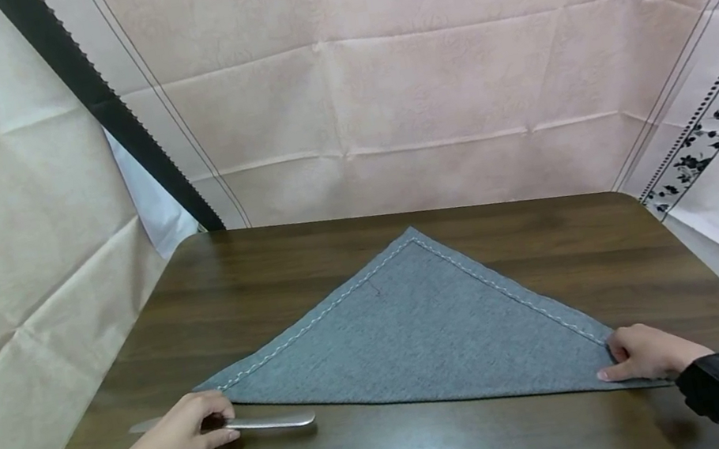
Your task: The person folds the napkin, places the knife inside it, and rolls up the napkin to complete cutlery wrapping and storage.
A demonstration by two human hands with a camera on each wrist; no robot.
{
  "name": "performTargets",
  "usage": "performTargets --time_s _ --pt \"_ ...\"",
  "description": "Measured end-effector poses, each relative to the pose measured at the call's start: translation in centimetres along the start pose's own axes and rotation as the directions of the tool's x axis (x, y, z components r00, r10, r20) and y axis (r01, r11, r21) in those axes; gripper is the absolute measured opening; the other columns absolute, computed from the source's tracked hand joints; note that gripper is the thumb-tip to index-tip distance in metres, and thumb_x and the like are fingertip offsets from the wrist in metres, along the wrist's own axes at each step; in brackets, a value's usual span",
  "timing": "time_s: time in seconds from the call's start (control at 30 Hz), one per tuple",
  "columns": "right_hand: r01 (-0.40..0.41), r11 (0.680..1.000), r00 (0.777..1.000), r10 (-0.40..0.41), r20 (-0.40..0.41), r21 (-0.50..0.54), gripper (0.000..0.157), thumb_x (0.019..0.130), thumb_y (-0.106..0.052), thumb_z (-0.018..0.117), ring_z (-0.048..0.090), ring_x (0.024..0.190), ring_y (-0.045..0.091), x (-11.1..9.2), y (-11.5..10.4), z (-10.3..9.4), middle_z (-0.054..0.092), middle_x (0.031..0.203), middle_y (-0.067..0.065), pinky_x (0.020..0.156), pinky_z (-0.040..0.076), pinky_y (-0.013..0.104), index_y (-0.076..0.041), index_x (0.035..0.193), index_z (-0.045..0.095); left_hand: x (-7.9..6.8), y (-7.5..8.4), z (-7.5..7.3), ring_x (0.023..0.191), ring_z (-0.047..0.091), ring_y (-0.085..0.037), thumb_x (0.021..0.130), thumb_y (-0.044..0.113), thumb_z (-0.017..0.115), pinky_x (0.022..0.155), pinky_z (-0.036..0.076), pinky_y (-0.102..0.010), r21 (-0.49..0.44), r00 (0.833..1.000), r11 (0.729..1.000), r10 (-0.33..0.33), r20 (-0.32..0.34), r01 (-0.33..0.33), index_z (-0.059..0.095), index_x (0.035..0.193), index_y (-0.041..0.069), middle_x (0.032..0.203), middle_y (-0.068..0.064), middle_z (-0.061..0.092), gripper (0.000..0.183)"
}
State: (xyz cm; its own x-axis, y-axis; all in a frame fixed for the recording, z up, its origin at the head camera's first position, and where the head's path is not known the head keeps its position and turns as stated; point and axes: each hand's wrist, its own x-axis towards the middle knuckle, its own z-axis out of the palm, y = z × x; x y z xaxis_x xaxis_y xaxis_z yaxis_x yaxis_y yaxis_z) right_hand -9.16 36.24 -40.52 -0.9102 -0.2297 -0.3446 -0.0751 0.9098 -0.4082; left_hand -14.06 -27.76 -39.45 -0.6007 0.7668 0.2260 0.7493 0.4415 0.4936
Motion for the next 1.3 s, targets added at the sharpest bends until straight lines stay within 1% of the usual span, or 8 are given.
performTargets --time_s 0.17,0.4,0.53,0.67,0.87,1.13,1.23,1.3 --pt "-0.029 1.000 1.000 0.029 0.011 0.004 0.039 0.074 -0.035 0.073 0.037 0.054 0.012 0.0 -0.1 0.1 0.036 0.058 -0.003 0.050 0.026 0.024 -0.010 0.062 0.046 0.4 0.2 0.2 0.065 0.040 0.000 0.078 0.010 0.070 0.054 0.035 -0.019 0.000 1.000 1.000 -0.012 -0.008 0.012 0.054 0.076 0.022 0.074 0.017 0.044 0.020" --pt "-0.060 0.998 0.998 0.060 0.021 0.000 0.038 0.074 -0.035 0.073 0.038 0.056 0.014 -0.1 -0.3 0.0 0.037 0.059 -0.002 0.051 0.027 0.025 -0.009 0.064 0.047 0.8 0.2 0.4 0.064 0.038 0.001 0.079 0.011 0.070 0.054 0.033 -0.018 0.022 0.999 0.999 -0.031 -0.026 0.032 0.054 0.078 0.021 0.075 0.017 0.043 0.019" --pt "-0.063 0.998 0.998 0.063 0.018 -0.009 0.038 0.074 -0.035 0.073 0.039 0.056 0.014 -0.1 -0.3 0.0 0.038 0.059 -0.001 0.052 0.028 0.026 -0.009 0.064 0.047 1.4 0.4 0.4 0.064 0.039 0.000 0.079 0.012 0.070 0.054 0.034 -0.018 0.040 0.999 0.999 -0.030 -0.030 0.031 0.055 0.078 0.020 0.074 0.017 0.044 0.017" --pt "-0.064 0.998 0.998 0.064 0.013 -0.018 0.038 0.074 -0.035 0.073 0.038 0.056 0.014 -0.1 -0.2 0.0 0.037 0.059 -0.002 0.052 0.027 0.025 -0.009 0.064 0.047 2.0 0.6 0.5 0.063 0.038 0.000 0.080 0.014 0.070 0.053 0.034 -0.018 0.032 0.999 0.999 -0.042 -0.020 0.042 0.056 0.077 0.018 0.074 0.017 0.044 0.015" --pt "-0.055 0.998 0.998 0.055 0.014 -0.008 0.037 0.075 -0.036 0.072 0.039 0.056 0.014 -0.1 -0.2 0.1 0.037 0.058 -0.002 0.052 0.027 0.025 -0.010 0.064 0.048 2.7 1.0 0.7 0.062 0.036 0.000 0.081 0.015 0.069 0.052 0.032 -0.019 0.043 0.998 0.997 -0.069 -0.010 0.069 0.053 0.076 0.021 0.072 0.017 0.041 0.017" --pt "-0.067 0.998 0.998 0.067 0.014 0.006 0.037 0.074 -0.036 0.073 0.040 0.057 0.014 0.0 -0.4 0.0 0.037 0.059 -0.002 0.052 0.028 0.026 -0.009 0.065 0.048 3.5 1.3 0.9 0.065 0.040 -0.001 0.082 0.017 0.067 0.057 0.036 -0.021 0.083 0.990 0.987 -0.137 0.016 0.135 0.056 0.079 0.020 0.075 0.016 0.046 0.012" --pt "-0.062 0.998 0.998 0.062 0.009 -0.001 0.038 0.074 -0.036 0.073 0.039 0.056 0.014 -0.1 -0.6 -0.1 0.036 0.058 -0.002 0.052 0.027 0.026 -0.009 0.064 0.048 3.7 1.3 1.1 0.066 0.041 -0.002 0.082 0.017 0.067 0.057 0.036 -0.021 0.092 0.990 0.986 -0.139 0.010 0.138 0.057 0.079 0.020 0.076 0.016 0.045 0.011" --pt "-0.066 0.998 0.998 0.066 0.007 -0.006 0.038 0.073 -0.036 0.073 0.039 0.056 0.014 -0.1 -0.7 -0.2 0.036 0.058 -0.002 0.052 0.028 0.026 -0.009 0.064 0.048 3.9 1.3 1.3 0.066 0.041 -0.002 0.082 0.016 0.068 0.057 0.037 -0.021 0.100 0.993 0.988 -0.122 -0.002 0.121 0.057 0.080 0.020 0.076 0.016 0.046 0.011"
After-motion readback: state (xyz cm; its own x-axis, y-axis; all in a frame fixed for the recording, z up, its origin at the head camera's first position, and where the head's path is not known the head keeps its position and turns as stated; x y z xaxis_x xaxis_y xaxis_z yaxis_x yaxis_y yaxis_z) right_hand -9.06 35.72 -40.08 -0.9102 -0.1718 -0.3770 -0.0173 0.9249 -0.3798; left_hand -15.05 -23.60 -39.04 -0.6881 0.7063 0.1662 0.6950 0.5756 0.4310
